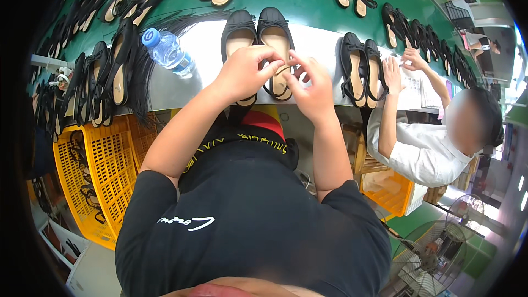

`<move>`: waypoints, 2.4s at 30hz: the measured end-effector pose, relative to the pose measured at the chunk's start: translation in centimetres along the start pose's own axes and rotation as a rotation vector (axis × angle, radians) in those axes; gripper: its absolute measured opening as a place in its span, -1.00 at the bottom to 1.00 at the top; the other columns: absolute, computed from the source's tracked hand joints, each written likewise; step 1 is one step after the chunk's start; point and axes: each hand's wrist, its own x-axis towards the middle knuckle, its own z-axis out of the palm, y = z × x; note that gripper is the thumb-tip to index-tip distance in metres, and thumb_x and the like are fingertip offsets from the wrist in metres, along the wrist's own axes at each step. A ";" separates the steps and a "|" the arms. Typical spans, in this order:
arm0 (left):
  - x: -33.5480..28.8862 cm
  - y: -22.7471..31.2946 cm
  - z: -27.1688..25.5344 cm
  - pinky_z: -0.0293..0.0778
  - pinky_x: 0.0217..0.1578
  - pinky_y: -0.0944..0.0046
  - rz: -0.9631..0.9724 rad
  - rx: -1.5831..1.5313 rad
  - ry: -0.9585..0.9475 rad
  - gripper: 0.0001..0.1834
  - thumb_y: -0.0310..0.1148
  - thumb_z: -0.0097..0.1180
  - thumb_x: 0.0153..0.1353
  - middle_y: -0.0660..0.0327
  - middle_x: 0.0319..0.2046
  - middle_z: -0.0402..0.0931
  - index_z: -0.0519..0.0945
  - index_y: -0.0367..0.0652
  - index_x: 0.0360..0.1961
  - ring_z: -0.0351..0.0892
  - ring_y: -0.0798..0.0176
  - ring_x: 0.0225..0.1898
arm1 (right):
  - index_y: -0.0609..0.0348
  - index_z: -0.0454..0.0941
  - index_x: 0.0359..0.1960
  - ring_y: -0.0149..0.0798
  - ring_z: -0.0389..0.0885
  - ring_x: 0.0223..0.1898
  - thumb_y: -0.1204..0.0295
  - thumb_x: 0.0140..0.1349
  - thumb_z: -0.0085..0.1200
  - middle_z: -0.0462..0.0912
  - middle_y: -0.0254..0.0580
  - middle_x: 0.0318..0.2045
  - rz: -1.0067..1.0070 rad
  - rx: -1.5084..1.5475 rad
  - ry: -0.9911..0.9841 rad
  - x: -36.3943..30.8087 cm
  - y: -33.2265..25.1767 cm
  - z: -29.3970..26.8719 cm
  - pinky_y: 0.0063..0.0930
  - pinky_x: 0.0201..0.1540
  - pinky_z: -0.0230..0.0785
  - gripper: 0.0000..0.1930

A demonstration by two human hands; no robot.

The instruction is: Attaching decorative bows or straps to black flat shoes on an assembly line.

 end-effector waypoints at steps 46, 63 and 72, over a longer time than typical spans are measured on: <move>-5.0 -3.6 -2.2 0.51 0.11 -0.02 0.344 0.343 0.268 -0.82 -0.25 0.40 0.24 0.20 0.12 0.66 0.83 0.02 -0.15 0.63 0.00 0.14 | 0.24 0.68 0.13 -0.40 0.69 -0.23 0.39 0.50 0.26 0.80 -0.30 -0.21 0.178 0.033 0.232 -2.9 -0.3 3.2 -0.44 -0.10 0.50 -0.73; -10.6 -6.6 -1.4 0.42 0.42 -0.08 -0.025 0.077 0.357 -0.21 -0.33 0.26 0.39 -0.24 0.38 0.43 0.27 -0.34 0.57 0.46 -0.28 0.41 | 0.19 0.79 -0.14 -0.01 0.73 -0.24 0.48 0.42 0.21 0.76 -0.06 -0.30 0.134 -0.264 0.294 -1.8 -2.1 3.9 -0.20 -0.09 0.54 -0.87; -9.0 -8.5 -1.8 0.44 0.37 -0.07 0.067 -0.132 0.349 -0.16 -0.28 0.24 0.32 -0.22 0.42 0.41 0.27 -0.38 0.57 0.48 -0.27 0.36 | 0.20 0.78 -0.17 0.00 0.82 -0.22 0.07 0.36 0.14 0.81 0.10 -0.29 0.387 -0.763 -0.611 11.6 -2.0 7.2 -0.04 -0.04 0.60 -0.59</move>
